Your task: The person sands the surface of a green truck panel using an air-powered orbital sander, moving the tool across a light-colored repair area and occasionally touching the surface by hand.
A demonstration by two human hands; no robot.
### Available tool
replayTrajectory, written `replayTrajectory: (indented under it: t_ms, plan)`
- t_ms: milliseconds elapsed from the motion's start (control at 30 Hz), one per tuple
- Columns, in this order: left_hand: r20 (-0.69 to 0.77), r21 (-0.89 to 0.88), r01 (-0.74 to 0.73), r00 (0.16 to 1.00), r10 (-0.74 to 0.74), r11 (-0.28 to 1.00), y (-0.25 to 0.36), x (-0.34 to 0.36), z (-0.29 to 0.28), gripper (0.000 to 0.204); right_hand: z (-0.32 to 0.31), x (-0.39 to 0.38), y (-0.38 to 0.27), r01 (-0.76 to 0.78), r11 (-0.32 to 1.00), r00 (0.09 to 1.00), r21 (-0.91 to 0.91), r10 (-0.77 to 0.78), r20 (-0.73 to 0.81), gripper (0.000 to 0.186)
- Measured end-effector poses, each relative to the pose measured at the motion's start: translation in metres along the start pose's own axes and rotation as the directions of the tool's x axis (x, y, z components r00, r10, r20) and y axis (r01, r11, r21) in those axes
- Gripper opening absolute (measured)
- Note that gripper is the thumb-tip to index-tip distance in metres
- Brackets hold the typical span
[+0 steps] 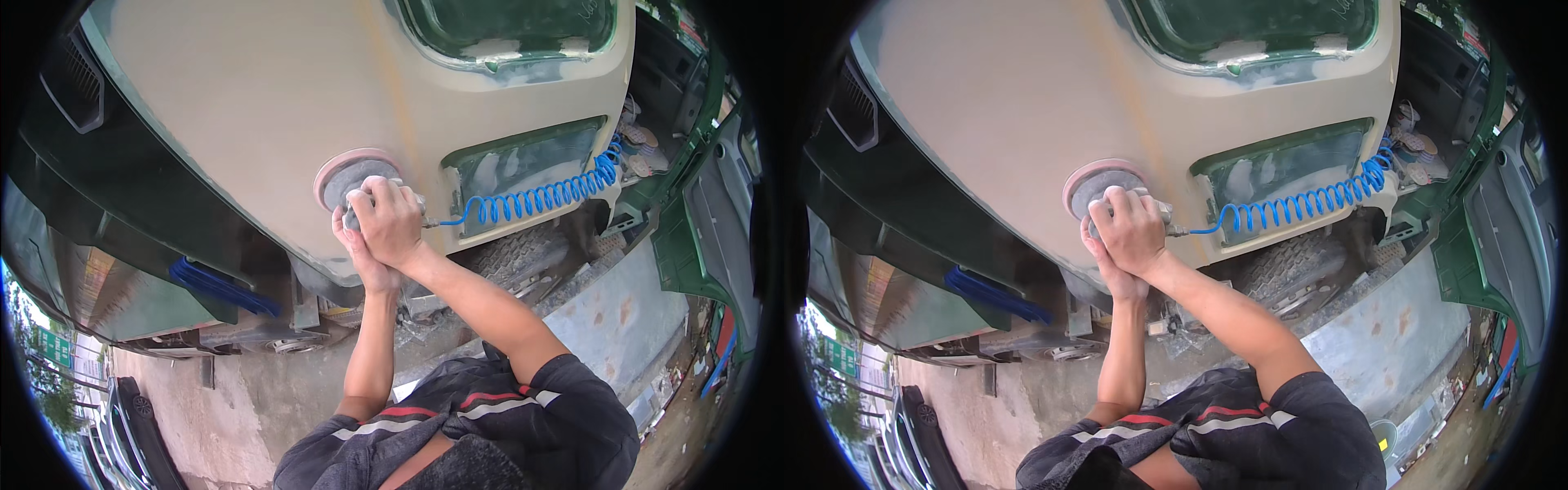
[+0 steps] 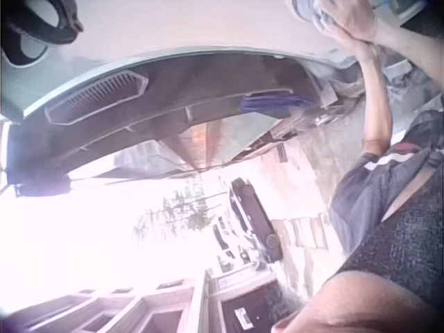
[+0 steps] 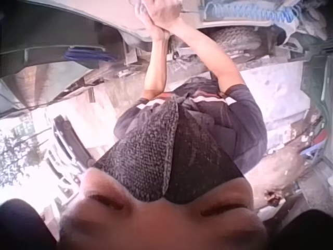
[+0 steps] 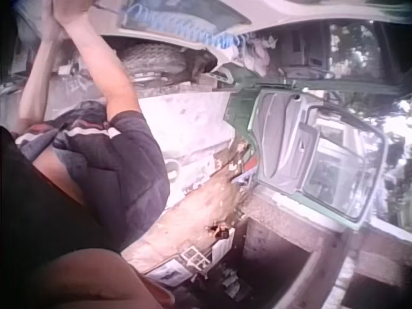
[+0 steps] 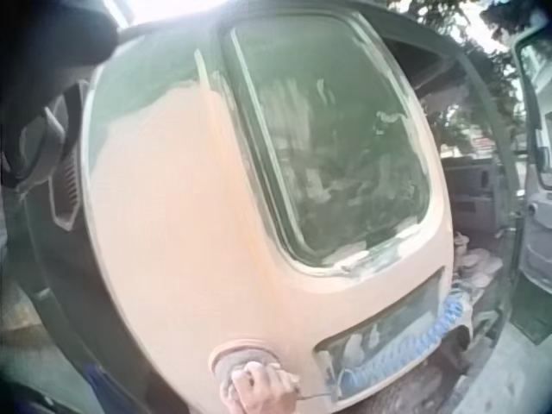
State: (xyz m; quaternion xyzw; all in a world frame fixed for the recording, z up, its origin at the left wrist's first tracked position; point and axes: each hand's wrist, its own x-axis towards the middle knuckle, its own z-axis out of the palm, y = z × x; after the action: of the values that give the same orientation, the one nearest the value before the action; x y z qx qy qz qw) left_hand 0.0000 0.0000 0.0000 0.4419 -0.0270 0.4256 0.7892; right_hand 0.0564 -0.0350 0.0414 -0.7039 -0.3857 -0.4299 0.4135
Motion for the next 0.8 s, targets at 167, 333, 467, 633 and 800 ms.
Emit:
replayTrajectory:
  t_ms: [167, 333, 467, 633, 800]
  plan:
    - [-0.077, -0.022, 0.021, 0.997, -0.023, 1.000, -0.013, -0.032, -0.025, 0.056, -0.003, -0.033, 0.010, 0.076, 0.970, 0.995, 0.233, -0.088, 0.041, 0.032]
    - [-0.142, 0.198, -0.007, 0.989, 0.036, 0.980, 0.007, -0.051, -0.039, 0.052, -0.043, -0.055, 0.036, 0.143, 0.820, 0.936, 0.554, -0.294, 0.194, 0.067]
    - [-0.226, 0.493, 0.107, 0.974, 0.008, 0.863, 0.023, -0.071, -0.026, 0.079, -0.059, -0.051, 0.031, -0.065, 0.793, 0.969, 0.606, -0.096, 0.229, 0.067]
    - [-0.033, 0.768, 0.032, 0.999, -0.011, 0.640, 0.029, -0.072, -0.023, 0.097, -0.038, -0.074, 0.031, -0.096, 0.766, 0.991, 0.635, 0.012, 0.135, 0.051]
    - [0.115, 0.879, -0.082, 0.993, -0.042, 0.470, 0.039, -0.042, -0.024, 0.088, -0.009, -0.085, 0.018, -0.132, 0.765, 0.976, 0.631, 0.212, -0.053, 0.047]
